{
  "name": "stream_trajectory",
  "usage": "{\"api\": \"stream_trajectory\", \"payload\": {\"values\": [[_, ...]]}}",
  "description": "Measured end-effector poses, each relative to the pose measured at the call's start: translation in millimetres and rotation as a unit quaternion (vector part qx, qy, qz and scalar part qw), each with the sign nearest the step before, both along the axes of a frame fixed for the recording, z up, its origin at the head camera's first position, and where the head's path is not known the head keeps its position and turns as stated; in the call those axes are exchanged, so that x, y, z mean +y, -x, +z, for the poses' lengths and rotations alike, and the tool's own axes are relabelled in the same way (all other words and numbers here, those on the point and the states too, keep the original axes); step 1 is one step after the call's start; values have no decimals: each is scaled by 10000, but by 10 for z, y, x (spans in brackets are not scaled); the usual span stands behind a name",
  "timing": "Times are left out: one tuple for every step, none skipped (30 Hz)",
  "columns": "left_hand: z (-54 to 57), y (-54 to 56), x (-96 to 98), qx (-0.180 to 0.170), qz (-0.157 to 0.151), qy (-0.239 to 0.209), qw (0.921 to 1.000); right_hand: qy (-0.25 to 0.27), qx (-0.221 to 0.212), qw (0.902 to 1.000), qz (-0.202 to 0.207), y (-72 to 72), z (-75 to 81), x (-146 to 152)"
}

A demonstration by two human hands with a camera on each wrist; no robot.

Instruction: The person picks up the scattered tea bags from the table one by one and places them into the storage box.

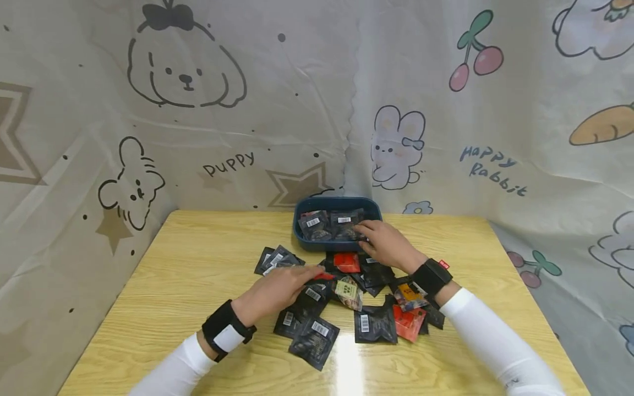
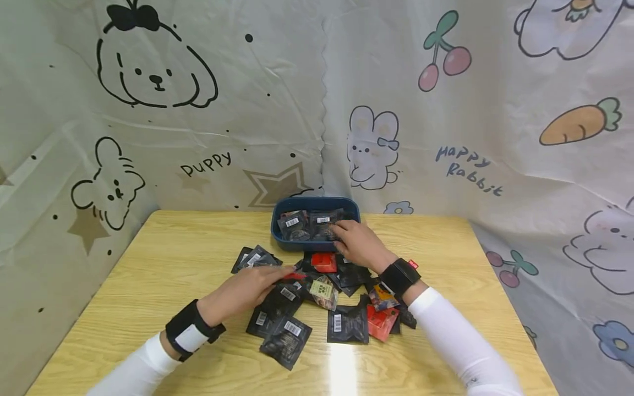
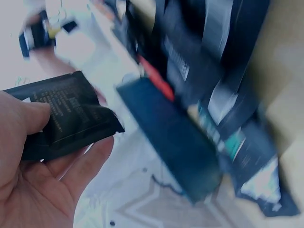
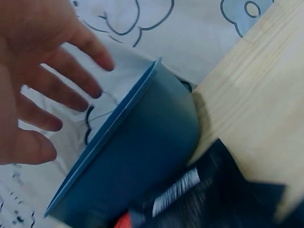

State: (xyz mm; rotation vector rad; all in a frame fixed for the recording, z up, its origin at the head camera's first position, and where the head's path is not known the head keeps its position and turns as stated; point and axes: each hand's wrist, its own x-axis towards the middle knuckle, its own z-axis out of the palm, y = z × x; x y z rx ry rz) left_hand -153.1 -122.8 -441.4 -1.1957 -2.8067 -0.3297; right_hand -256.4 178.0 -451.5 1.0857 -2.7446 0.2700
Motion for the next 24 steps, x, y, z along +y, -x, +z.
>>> {"api": "stream_trajectory", "payload": {"values": [[41,60,-7,97,61,-34,9999,23,107,9999,92,-69,8,18],[83,121,-10,174,132,-93,9997,39,100,9998,193,-136,17,34],[118,186,-12,234,218,-144,9994,19,53,9996,259,-200,15,51],[151,253,-11,273,291,-206,9990,-25,-64,9995,321,-260,12,68],[181,319,-9,308,346,-268,9986,-115,-247,9991,328,-312,2,84],[204,386,-5,331,404,-329,9981,-230,-444,9983,313,-356,-14,102],[220,451,1,361,455,-388,9976,-324,-677,9968,266,-392,-38,118],[231,511,8,377,508,-444,9970,-425,-914,9947,191,-420,-70,133],[236,571,18,383,535,-482,9967,-510,-1124,9923,99,-438,-107,149],[236,627,30,385,553,-517,9964,-571,-1342,9893,7,-451,-148,164],[232,678,45,381,576,-539,9962,-624,-1536,9861,-104,-460,-194,181],[221,729,63,383,587,-544,9961,-638,-1729,9827,-205,-467,-241,198],[212,775,85,377,581,-540,9961,-646,-1886,9795,-283,-471,-291,215],[199,819,107,390,577,-509,9963,-654,-2009,9768,-337,-477,-335,233],[188,861,132,391,569,-492,9964,-671,-2103,9746,-385,-480,-374,249],[175,902,157,393,575,-477,9964,-685,-2141,9736,-405,-485,-411,264],[164,942,184,399,585,-452,9965,-703,-2153,9731,-418,-488,-441,277],[153,981,210,413,597,-437,9964,-698,-2117,9740,-397,-490,-466,287],[140,1021,236,420,613,-437,9963,-677,-2031,9761,-359,-492,-486,296],[127,1058,260,437,639,-424,9961,-663,-1920,9786,-320,-494,-498,304],[117,1095,283,436,664,-433,9959,-662,-1782,9814,-274,-495,-509,309],[102,1130,303,462,685,-416,9957,-645,-1628,9843,-207,-496,-518,315],[84,1166,322,488,699,-378,9956,-618,-1486,9869,-146,-495,-524,320],[64,1201,340,507,705,-340,9956,-569,-1360,9890,-95,-497,-528,326]]}}
